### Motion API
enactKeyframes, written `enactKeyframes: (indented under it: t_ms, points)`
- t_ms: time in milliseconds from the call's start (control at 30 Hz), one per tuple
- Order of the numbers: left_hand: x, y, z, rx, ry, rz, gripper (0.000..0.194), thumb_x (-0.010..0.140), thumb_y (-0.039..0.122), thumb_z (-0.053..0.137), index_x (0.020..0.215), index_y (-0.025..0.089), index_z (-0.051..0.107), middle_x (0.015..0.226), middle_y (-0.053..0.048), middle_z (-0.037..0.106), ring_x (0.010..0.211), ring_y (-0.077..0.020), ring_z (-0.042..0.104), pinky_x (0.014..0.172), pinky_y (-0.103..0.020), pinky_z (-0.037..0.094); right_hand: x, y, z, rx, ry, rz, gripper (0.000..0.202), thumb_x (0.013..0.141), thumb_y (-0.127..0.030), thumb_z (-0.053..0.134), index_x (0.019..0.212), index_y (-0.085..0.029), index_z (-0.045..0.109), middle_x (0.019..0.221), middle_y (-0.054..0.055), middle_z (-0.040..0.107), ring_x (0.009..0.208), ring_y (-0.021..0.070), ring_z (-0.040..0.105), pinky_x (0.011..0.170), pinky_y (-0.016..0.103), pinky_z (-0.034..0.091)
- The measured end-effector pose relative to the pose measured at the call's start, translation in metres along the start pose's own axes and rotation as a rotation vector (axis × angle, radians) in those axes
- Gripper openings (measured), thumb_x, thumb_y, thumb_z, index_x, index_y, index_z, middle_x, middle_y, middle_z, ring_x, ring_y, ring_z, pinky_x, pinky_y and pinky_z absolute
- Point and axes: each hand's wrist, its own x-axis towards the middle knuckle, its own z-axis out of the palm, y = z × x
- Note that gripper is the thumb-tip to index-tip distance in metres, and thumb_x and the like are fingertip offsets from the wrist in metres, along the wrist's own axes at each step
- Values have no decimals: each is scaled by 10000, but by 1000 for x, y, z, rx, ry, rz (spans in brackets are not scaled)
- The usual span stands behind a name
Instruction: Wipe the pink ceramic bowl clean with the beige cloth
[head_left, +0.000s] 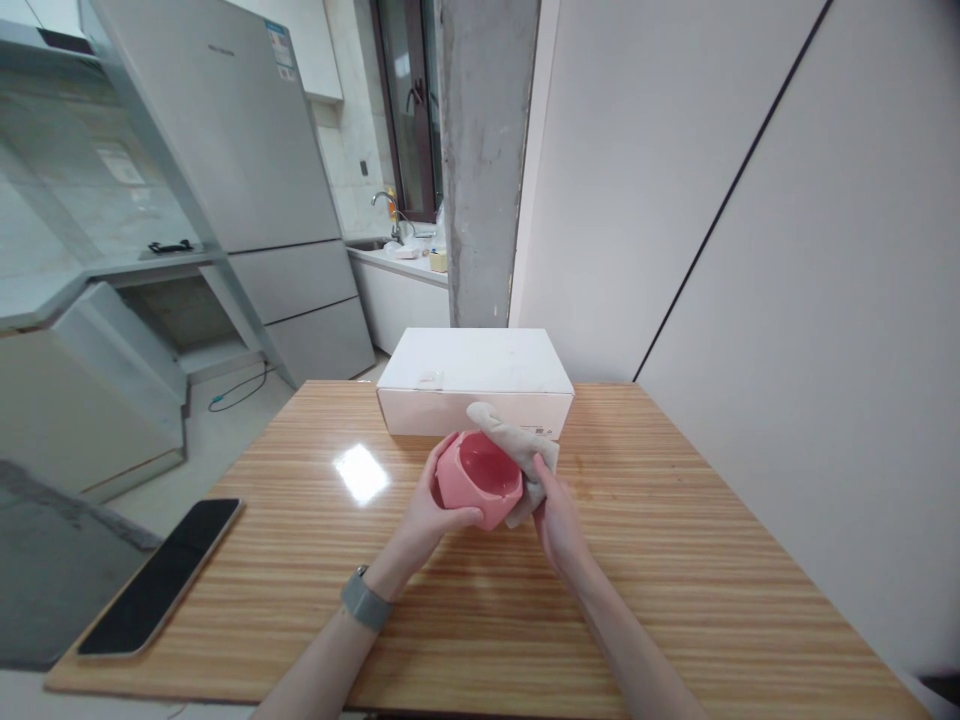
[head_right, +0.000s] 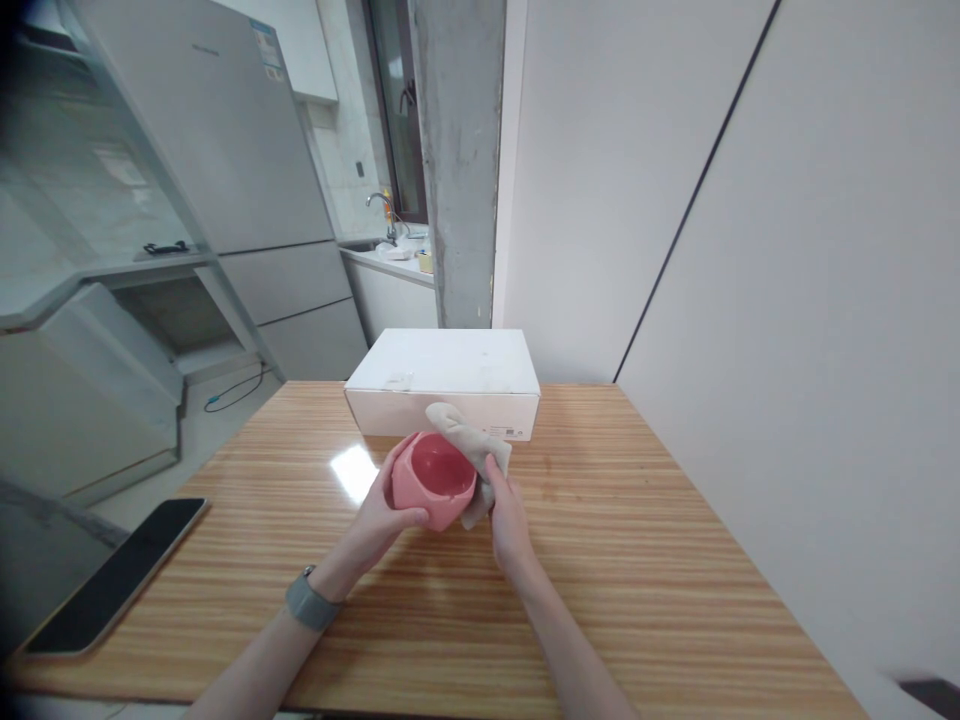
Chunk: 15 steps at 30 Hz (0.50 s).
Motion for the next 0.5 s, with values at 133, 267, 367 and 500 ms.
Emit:
enactKeyframes:
  t_ms: [133, 267, 367, 500]
  points:
    - [1, 0, 1, 1, 30, 24, 974, 462, 224, 895, 1330, 259, 456, 1381, -105, 527, 1269, -345, 476, 1046, -445, 391, -2, -2, 5, 48, -42, 25, 374, 823, -528, 617, 1043, -246, 725, 1130, 31, 732, 1151, 244, 630, 1046, 392, 463]
    - [1, -1, 1, -17, 51, 49, 933, 510, 207, 876, 1335, 269, 444, 1394, -92, 515, 1284, -321, 469, 1048, -415, 399, -4, -1, 8, 97, -45, 55, 398, 815, -518, 629, 1089, -240, 707, 1197, 24, 703, 1235, 242, 568, 1093, 387, 412]
    - [0, -2, 0, -6, 94, 83, 934, 534, 192, 868, 1350, 284, 422, 1399, -84, 507, 1282, -307, 475, 1055, -406, 396, -6, -1, 10, 124, -9, 81, 411, 786, -513, 663, 1083, -232, 708, 1212, 24, 694, 1246, 273, 556, 1086, 424, 419]
    - [0, 1, 1, 35, 111, 101, 956, 537, 204, 870, 1361, 299, 397, 1412, -75, 492, 1295, -306, 463, 1052, -402, 405, -8, 1, 10, 135, -21, 114, 416, 772, -515, 682, 1063, -219, 717, 1183, 29, 709, 1249, 285, 551, 1090, 427, 408]
